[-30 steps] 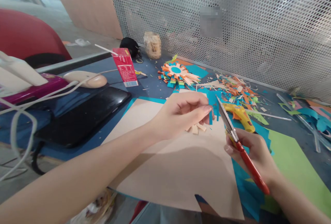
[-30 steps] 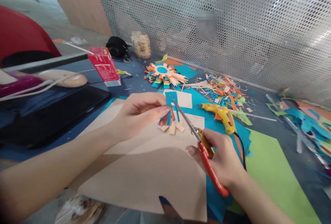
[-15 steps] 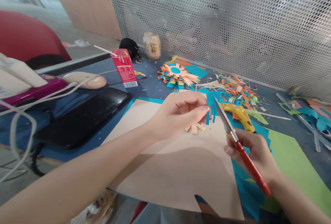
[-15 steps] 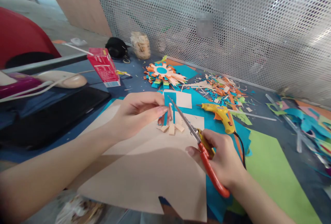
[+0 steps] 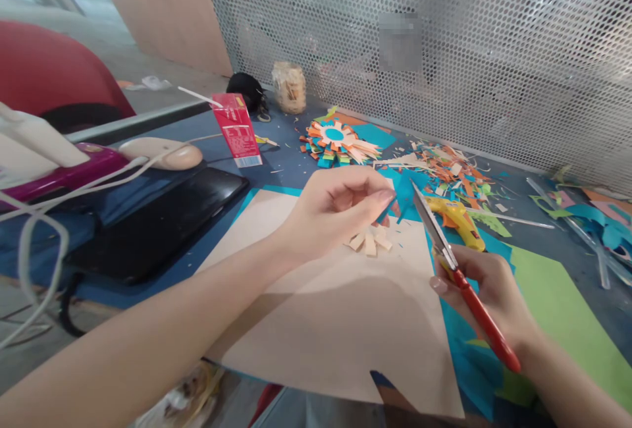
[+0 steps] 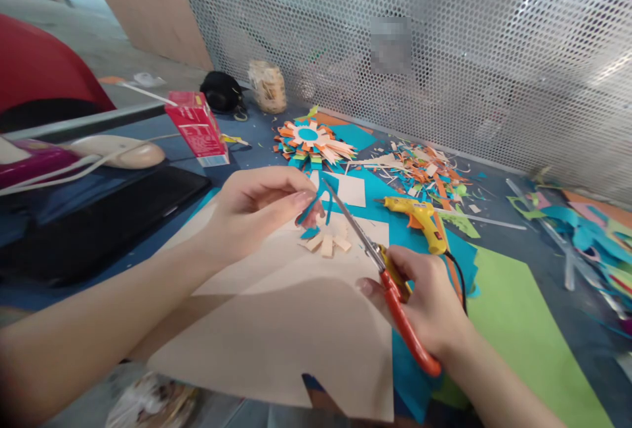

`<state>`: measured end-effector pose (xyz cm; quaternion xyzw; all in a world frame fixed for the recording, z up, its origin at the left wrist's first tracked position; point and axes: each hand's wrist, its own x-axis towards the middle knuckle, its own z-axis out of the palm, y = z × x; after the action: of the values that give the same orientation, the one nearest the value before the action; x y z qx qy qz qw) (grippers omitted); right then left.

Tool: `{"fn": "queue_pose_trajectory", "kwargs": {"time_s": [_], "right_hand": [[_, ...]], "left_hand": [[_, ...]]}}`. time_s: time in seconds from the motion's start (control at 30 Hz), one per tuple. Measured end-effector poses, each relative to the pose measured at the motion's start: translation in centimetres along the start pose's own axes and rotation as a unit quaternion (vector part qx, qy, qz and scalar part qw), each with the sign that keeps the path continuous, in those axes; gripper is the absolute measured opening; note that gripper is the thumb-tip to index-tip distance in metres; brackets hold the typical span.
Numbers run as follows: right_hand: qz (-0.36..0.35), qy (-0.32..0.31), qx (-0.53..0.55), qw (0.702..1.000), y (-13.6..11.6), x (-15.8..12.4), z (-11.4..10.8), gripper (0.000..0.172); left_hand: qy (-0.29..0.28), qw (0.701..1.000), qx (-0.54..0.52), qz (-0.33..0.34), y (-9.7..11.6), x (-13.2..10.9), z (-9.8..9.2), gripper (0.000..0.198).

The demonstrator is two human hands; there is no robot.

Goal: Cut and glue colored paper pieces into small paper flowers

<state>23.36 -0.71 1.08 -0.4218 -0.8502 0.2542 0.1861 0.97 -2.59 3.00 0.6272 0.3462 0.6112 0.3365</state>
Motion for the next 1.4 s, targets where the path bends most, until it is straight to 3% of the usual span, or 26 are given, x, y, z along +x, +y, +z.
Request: {"fn": "queue_pose_trajectory", "kwargs": {"time_s": [0.17, 0.57, 0.9, 1.13, 1.4], "right_hand": [[0.002, 0.012, -0.006, 1.000, -0.08, -0.01, 0.22, 0.037], [0.023, 0.001, -0.003, 1.000, 0.25, 0.12, 0.46, 0.036], [0.016, 0.001, -0.003, 1.000, 0.00, 0.11, 0.37, 0.036], [0.009, 0.002, -0.010, 1.000, 0.12, 0.27, 0.42, 0.035], [0.006, -0.015, -0.008, 1.000, -0.07, 0.28, 0.24, 0.035]], "left_hand": [[0.032, 0.999, -0.017, 0.016, -0.01, 0.09, 0.36, 0.009], [0.007, 0.999, 0.024, 0.048, -0.45, -0.05, 0.21, 0.010], [0.035, 0.999, 0.015, 0.028, -0.38, -0.01, 0.35, 0.012], [-0.007, 0.999, 0.040, 0.036, -0.29, -0.12, 0.35, 0.013], [-0.015, 0.996, 0.076, 0.048, -0.07, -0.18, 0.28, 0.012]]}}
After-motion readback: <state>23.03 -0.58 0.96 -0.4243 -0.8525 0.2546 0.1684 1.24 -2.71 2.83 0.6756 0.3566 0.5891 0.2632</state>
